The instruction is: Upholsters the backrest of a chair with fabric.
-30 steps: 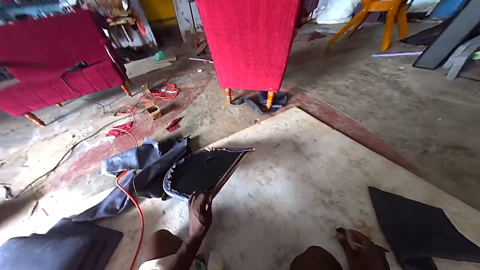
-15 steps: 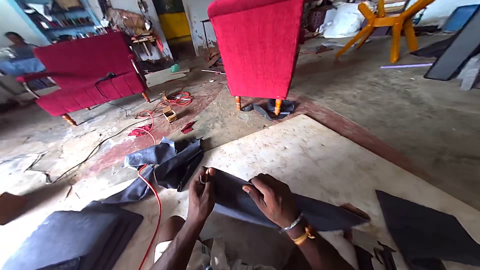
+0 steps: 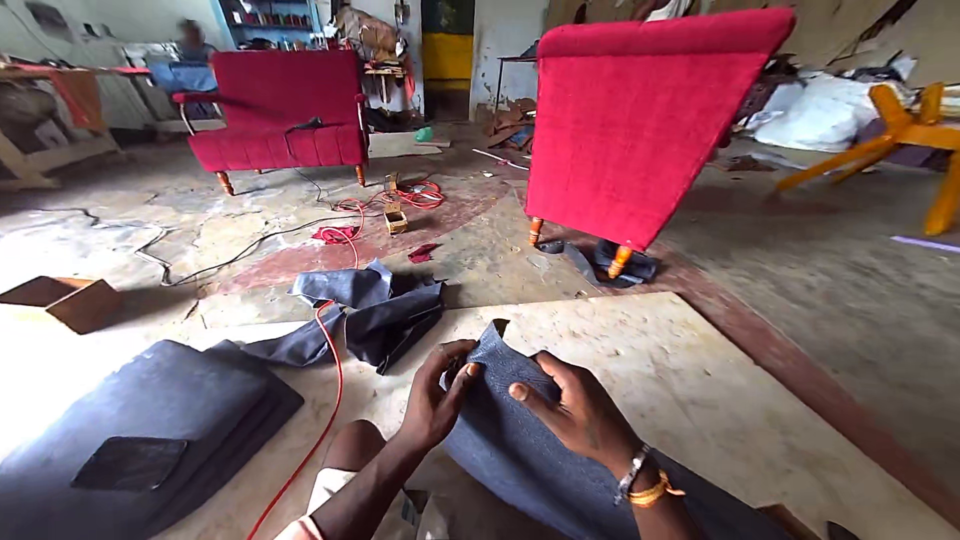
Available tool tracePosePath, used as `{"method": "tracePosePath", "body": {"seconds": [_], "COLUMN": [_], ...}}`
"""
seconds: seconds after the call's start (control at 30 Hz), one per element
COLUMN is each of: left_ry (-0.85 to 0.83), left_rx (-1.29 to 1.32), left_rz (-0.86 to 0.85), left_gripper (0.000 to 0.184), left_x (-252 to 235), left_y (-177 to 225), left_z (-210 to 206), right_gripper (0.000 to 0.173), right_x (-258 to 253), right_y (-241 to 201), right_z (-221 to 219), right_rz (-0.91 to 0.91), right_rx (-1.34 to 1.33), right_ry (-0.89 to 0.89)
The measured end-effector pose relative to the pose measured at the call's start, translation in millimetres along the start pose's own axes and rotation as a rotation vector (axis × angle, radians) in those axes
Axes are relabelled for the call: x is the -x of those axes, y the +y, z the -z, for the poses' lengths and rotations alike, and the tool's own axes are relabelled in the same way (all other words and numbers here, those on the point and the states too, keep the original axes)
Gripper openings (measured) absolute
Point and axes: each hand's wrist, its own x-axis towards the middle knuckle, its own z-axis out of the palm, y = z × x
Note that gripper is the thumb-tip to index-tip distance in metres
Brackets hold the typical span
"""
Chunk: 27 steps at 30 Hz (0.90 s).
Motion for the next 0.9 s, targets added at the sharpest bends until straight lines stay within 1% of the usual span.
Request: {"method": "tracePosePath", "body": {"seconds": [0.03,0.07,0.13,0.2,0.23,0.3,0.4,0.5,0.57,0.67,0.77,0.8,0.87,0.9], "left_ry": [-0.043,-0.084,-0.150,-0.131,-0.097,-0.040,-0.034,-0.038,-0.036,-0.088,-0.092,-0.066,0.041,0.077], "left_rx": [-0.015,-0.016,0.008,0.068,0.099,0.116,0.101,0.098,0.063,-0.048,-0.143,-0.154,-0.149,-0.136], "left_rz": [-0.030,-0.061,-0.082,-0.023,0.011,0.041,0.034,0.107,0.191,0.298,0.364,0.389,0.439,0.458], "left_gripper": [0.035,0.034,0.031,0.027,0.025,0.024,0.023,0.021,0.023,0.026,0.026,0.024,0.022,0.025], "left_x": [-2.9,-6.2,-9.5,-6.5,-4.8,0.6,1.5,-3.8,-5.4,-6.8,-3.2,-1.8,3.7,8.0], "left_y": [3.5,8.3,19.8,29.1,31.1,30.2,26.1,28.8,30.9,31.9,32.2,32.2,31.3,30.6], "left_z": [-1.3,-3.5,-9.9,-19.3,-23.7,-28.5,-27.0,-27.3,-26.3,-16.4,-8.2,-6.8,-7.4,-6.9], "right_gripper": [0.068,0.065,0.052,0.046,0.046,0.046,0.047,0.047,0.048,0.050,0.052,0.052,0.051,0.050], "right_x": [-6.8,-14.0,-24.8,-27.3,-26.7,-22.0,-15.1,-14.8,-16.8,-23.2,-31.4,-35.2,-43.3,-48.0], "right_y": [-4.1,-6.3,-6.4,-7.1,-9.0,-14.8,-20.2,-18.6,-18.9,-22.5,-27.5,-29.3,-31.9,-32.9], "right_z": [1.3,1.8,-3.5,-12.8,-16.4,-23.5,-28.5,-28.8,-30.8,-33.8,-38.5,-42.0,-50.7,-55.2], "right_rz": [0.023,0.070,0.191,0.273,0.284,0.272,0.196,0.075,-0.034,-0.176,-0.304,-0.343,-0.430,-0.478], "right_rx": [-0.024,-0.064,-0.183,-0.308,-0.312,-0.260,-0.192,-0.182,-0.218,-0.291,-0.450,-0.527,-0.680,-0.737], "right_ry": [-0.032,-0.047,-0.018,0.055,0.109,0.206,0.312,0.348,0.273,0.120,-0.065,-0.131,-0.268,-0.332]}}
